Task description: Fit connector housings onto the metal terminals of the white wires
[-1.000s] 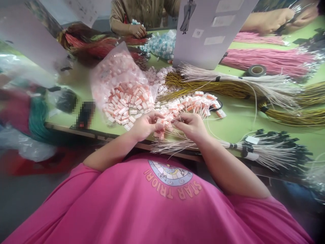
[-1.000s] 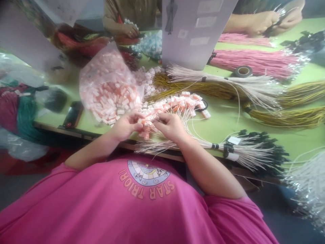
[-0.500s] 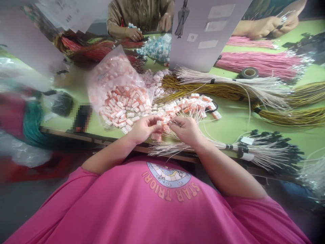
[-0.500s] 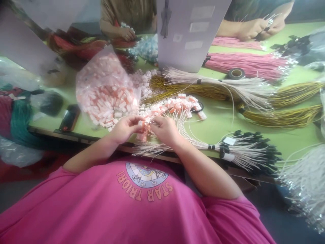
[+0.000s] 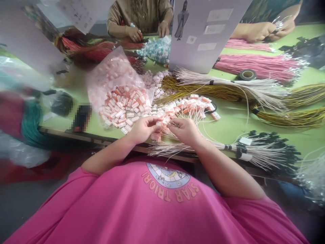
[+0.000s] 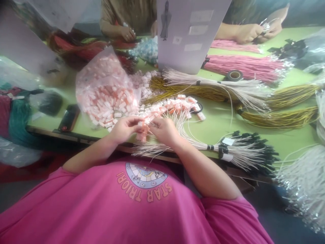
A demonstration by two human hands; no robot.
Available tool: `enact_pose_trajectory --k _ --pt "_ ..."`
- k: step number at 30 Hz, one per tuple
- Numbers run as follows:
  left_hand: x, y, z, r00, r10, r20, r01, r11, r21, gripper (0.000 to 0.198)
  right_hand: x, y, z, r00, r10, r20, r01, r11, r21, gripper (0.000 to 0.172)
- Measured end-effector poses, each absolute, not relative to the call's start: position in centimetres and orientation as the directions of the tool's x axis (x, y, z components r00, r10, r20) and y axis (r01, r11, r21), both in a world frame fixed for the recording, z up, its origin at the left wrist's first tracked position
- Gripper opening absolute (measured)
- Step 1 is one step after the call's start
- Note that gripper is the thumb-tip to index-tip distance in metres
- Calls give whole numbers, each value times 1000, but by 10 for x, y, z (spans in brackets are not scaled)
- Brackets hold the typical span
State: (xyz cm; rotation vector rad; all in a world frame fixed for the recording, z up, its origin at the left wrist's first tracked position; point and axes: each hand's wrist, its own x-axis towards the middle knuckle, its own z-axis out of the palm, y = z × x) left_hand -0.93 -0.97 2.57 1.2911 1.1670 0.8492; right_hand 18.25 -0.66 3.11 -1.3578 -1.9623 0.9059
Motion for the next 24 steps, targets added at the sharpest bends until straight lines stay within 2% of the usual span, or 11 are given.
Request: enact_pose_trajectory --k 10,13,16,18,20,22,24 --pt "2 -16 24 293 923 -249 133 219 967 35 180 -10 28 -350 932 91 582 293 -759 21" --pt "5 -15 22 315 931 -183 211 119 970 35 180 -9 28 -349 933 82 604 291 -741 25" --pt "1 -10 29 315 949 -6 342 -108 934 29 185 -4 27 -333 940 73 571 263 -778 27" --pt "-11 -3 36 320 938 131 485 -281 828 26 190 1 27 -298 951 78 532 234 -814 27" --pt "-33 8 40 300 931 209 650 -360 670 30 195 6 29 -222 968 117 499 216 -839 26" --pt "-60 20 40 212 953 215 819 -293 494 34 200 8 32 -119 982 144 469 184 -864 27" --pt "-85 34 35 126 982 142 939 -164 301 23 202 8 35 -83 992 99 419 125 -899 30"
